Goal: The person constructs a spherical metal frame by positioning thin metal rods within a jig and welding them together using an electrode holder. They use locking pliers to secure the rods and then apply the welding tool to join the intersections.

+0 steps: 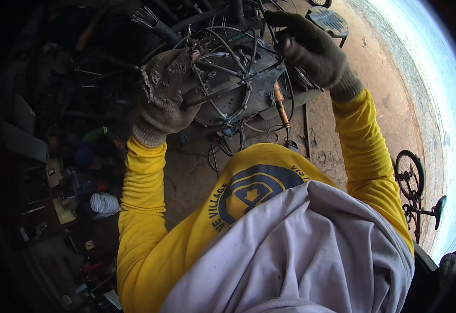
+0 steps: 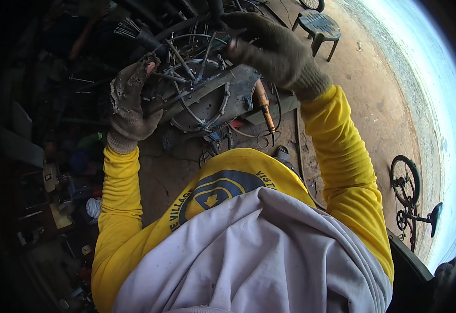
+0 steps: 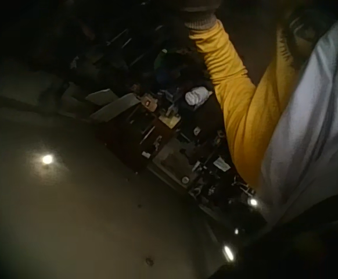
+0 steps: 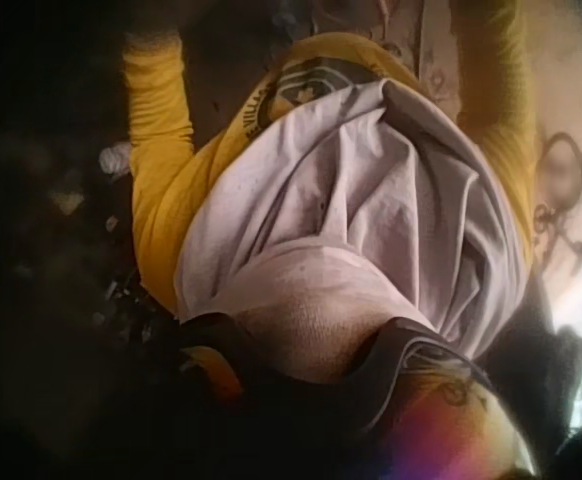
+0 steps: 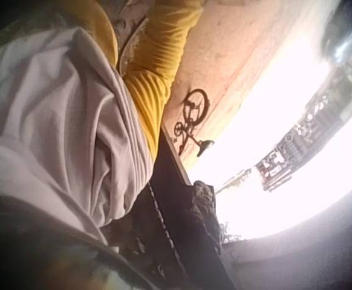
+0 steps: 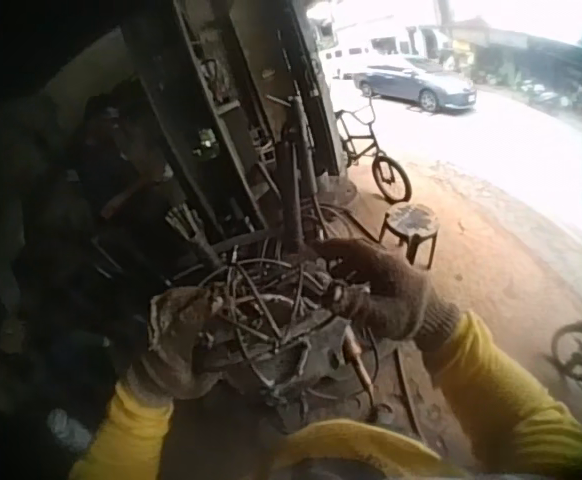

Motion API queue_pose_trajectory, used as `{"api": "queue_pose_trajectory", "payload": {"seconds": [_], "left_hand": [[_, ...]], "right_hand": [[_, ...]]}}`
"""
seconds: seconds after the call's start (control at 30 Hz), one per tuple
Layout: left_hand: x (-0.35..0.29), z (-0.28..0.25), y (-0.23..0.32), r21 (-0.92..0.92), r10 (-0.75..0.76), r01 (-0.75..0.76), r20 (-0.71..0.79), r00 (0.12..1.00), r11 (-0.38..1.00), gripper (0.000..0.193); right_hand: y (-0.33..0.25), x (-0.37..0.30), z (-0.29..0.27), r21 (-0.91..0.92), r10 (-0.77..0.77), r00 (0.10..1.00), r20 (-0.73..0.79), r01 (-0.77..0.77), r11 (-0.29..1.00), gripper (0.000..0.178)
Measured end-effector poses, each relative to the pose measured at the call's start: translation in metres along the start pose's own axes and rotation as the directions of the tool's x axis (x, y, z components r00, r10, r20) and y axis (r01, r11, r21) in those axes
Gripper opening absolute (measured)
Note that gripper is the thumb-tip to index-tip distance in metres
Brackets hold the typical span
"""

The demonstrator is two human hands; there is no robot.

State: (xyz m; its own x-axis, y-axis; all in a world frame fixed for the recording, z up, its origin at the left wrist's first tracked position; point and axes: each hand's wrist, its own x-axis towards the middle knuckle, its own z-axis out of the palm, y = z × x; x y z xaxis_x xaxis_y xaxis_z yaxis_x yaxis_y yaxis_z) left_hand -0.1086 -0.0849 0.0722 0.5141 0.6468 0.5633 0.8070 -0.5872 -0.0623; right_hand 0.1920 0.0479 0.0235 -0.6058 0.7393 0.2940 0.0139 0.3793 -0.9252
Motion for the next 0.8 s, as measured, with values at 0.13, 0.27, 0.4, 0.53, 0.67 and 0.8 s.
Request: {"api": "queue_pose_trajectory", "payload": {"seconds": [0.13,0.27,0.4,0.53,0.67,0.8], "left_hand": [[0.007,0.002,0.012,-0.056,-0.07,0.07,0.003,0.998,0.996,0.068],[0.013,0.002,0.021,-0.097,-0.093,0.094,0.013,0.996,0.991,0.07],[0.023,-0.004,0.034,-0.099,-0.122,0.129,0.07,0.99,0.987,0.072],[0.024,-0.007,0.034,-0.189,-0.188,0.202,0.088,0.978,0.961,0.069],[0.024,-0.01,0.034,-0.327,-0.213,0.238,0.111,0.971,0.915,0.059],[0.02,-0.009,0.032,-0.396,-0.231,0.263,0.126,0.965,0.88,0.054]], "right_hand": [[0.004,-0.011,0.004,-0.492,-0.548,0.833,0.078,0.51,0.705,0.081],[0.005,-0.004,0.012,-0.563,-0.697,0.714,0.067,0.604,0.564,0.076],[0.002,-0.005,0.009,-0.481,-0.691,0.719,0.082,0.635,0.604,0.066],[0.001,-0.006,0.008,-0.422,-0.665,0.743,0.071,0.627,0.655,0.06],[0.004,-0.004,0.014,-0.438,-0.687,0.726,0.035,0.629,0.642,0.055],[0.001,-0.007,0.019,-0.467,-0.632,0.775,0.015,0.564,0.681,0.05]]}}
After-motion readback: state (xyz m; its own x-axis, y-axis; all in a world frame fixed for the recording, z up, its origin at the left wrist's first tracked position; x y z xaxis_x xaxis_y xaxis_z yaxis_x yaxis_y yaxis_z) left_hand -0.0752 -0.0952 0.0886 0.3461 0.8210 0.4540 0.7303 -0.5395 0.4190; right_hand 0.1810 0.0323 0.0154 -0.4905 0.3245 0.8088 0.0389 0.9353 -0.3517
